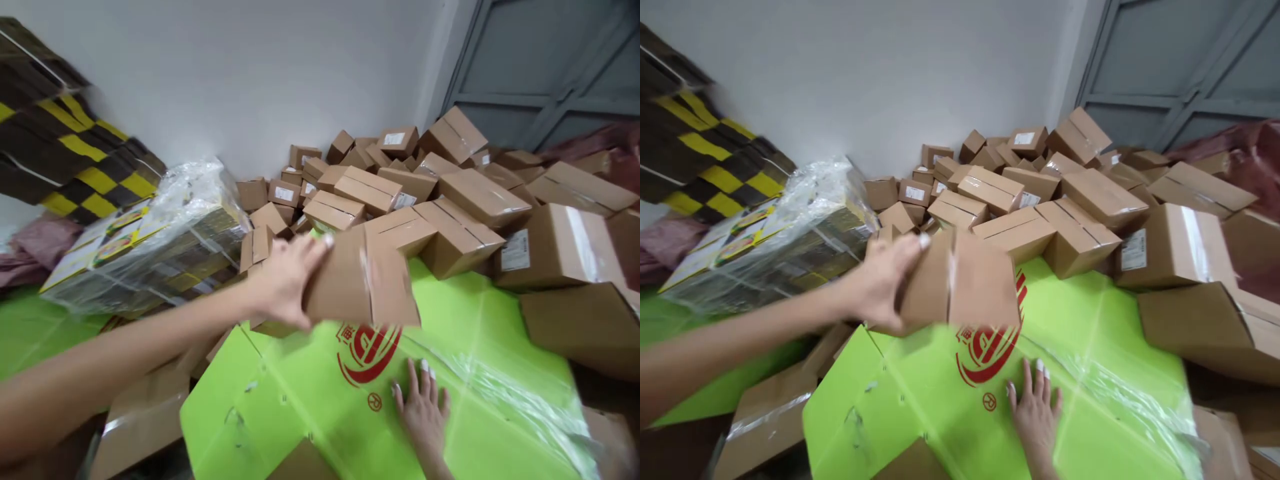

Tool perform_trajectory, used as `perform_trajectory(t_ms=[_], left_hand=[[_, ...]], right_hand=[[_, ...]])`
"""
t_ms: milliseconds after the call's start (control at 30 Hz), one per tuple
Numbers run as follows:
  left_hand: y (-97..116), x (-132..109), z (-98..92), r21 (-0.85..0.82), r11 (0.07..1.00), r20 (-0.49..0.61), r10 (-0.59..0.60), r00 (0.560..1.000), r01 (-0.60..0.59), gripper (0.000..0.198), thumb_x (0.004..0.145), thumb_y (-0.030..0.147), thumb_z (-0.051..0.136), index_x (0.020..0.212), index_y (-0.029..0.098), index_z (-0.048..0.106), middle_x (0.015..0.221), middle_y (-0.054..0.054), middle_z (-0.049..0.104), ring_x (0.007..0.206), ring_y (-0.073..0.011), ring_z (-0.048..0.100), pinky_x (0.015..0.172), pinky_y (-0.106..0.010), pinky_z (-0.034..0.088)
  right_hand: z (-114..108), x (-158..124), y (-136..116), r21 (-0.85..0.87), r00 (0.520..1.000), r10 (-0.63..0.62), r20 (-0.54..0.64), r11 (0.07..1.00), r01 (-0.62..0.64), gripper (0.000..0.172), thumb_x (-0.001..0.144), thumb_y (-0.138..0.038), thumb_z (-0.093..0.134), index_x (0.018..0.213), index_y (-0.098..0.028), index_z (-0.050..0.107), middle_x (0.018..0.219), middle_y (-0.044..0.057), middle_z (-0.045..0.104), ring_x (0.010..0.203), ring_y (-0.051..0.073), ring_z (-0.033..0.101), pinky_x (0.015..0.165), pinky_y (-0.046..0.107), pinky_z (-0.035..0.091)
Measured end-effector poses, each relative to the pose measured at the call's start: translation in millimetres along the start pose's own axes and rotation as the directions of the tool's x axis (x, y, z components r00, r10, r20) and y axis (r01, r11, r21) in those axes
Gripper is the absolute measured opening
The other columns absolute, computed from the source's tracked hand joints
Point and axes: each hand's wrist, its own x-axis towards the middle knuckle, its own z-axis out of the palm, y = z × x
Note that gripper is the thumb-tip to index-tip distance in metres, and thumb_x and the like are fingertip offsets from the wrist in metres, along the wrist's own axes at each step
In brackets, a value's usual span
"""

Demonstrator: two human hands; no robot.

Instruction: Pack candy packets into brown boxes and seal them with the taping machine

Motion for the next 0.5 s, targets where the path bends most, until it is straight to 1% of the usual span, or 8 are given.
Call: perform_trajectory(t_ms=[67, 100, 200, 233, 267, 367, 433, 500], left_hand=[[-54, 34, -39.8, 0.003, 0.972, -0.223, -0.229, 0.947, 0.235, 0.136, 0.052, 0.075, 0.075, 0.156, 0.007, 0.021, 0.142, -0.021, 0.051, 0.132, -0.0406, 0.048, 0.107, -0.060, 0.032], [-86, 53, -53.3, 0.001, 0.926, -0.361, -0.353, 0.863, 0.379, 0.144, 0.049, 0.083, 0.072, 0.156, 0.003, 0.019, 0.147, -0.021, 0.046, 0.138, -0.0413, 0.042, 0.109, -0.060, 0.027], [-162, 89, -48.8, -0.162, 0.648, -0.590, -0.668, 0.453, 0.745, 0.164, 0.042, 0.106, 0.052, 0.158, 0.000, 0.002, 0.168, -0.018, 0.016, 0.154, -0.0454, 0.001, 0.115, -0.059, 0.000], [-174, 90, -30.7, -0.219, 0.579, -0.587, -0.721, 0.368, 0.785, 0.166, 0.042, 0.109, 0.045, 0.158, -0.001, -0.001, 0.169, -0.018, 0.009, 0.153, -0.0485, -0.009, 0.115, -0.059, -0.003], [-177, 85, -5.5, -0.259, 0.539, -0.546, -0.766, 0.339, 0.801, 0.166, 0.043, 0.110, 0.043, 0.158, -0.001, -0.002, 0.170, -0.020, 0.003, 0.151, -0.0512, -0.014, 0.115, -0.061, -0.005], [-150, 42, 92.1, -0.292, 0.456, -0.183, -0.890, 0.419, 0.841, 0.165, 0.043, 0.092, 0.076, 0.162, 0.007, -0.002, 0.167, -0.030, -0.014, 0.152, -0.0564, -0.011, 0.120, -0.070, -0.001], [-124, 7, 153.4, -0.249, 0.111, 0.264, -0.948, 0.178, 0.962, 0.163, 0.042, 0.079, 0.087, 0.163, 0.013, -0.002, 0.168, -0.031, -0.009, 0.152, -0.0586, -0.004, 0.119, -0.074, 0.012], [-108, -20, 194.9, -0.199, -0.083, 0.392, -0.920, 0.002, 0.977, 0.159, 0.047, 0.081, 0.084, 0.162, 0.013, -0.002, 0.166, -0.036, -0.002, 0.151, -0.0606, 0.005, 0.115, -0.076, 0.023]], right_hand=[[-3, 0, 0, 0.004, 1.000, 0.011, 0.018, 1.000, -0.011, 0.083, 0.097, -0.067, 0.019, 0.160, -0.015, 0.035, 0.169, 0.016, 0.023, 0.157, 0.037, 0.018, 0.126, 0.063, 0.009], [-4, 0, 0, 0.002, 0.999, 0.015, 0.030, 1.000, -0.015, 0.083, 0.097, -0.067, 0.017, 0.160, -0.016, 0.034, 0.169, 0.016, 0.023, 0.157, 0.037, 0.018, 0.126, 0.062, 0.009], [-8, 0, 0, -0.022, 0.999, 0.022, 0.045, 1.000, -0.021, 0.083, 0.098, -0.067, 0.015, 0.161, -0.016, 0.033, 0.168, 0.016, 0.025, 0.156, 0.036, 0.018, 0.127, 0.061, 0.007], [-9, 0, 0, -0.031, 0.999, 0.027, 0.047, 0.999, -0.025, 0.084, 0.098, -0.068, 0.015, 0.161, -0.016, 0.033, 0.168, 0.017, 0.026, 0.156, 0.036, 0.018, 0.127, 0.061, 0.006], [-10, 0, -1, -0.039, 0.998, 0.032, 0.050, 0.999, -0.030, 0.084, 0.098, -0.068, 0.015, 0.161, -0.015, 0.033, 0.167, 0.017, 0.026, 0.156, 0.036, 0.018, 0.127, 0.061, 0.006], [-12, 0, -3, -0.050, 0.997, 0.047, 0.067, 0.998, -0.044, 0.084, 0.098, -0.068, 0.015, 0.160, -0.015, 0.034, 0.166, 0.018, 0.029, 0.156, 0.037, 0.020, 0.127, 0.060, 0.006], [-13, 0, -4, -0.053, 0.997, 0.043, 0.065, 0.998, -0.039, 0.084, 0.098, -0.068, 0.015, 0.160, -0.015, 0.035, 0.165, 0.018, 0.030, 0.155, 0.037, 0.021, 0.127, 0.061, 0.007], [-13, 0, -4, -0.053, 0.998, 0.029, 0.052, 0.998, -0.026, 0.085, 0.098, -0.069, 0.014, 0.160, -0.014, 0.035, 0.165, 0.019, 0.031, 0.155, 0.037, 0.021, 0.127, 0.061, 0.008]])
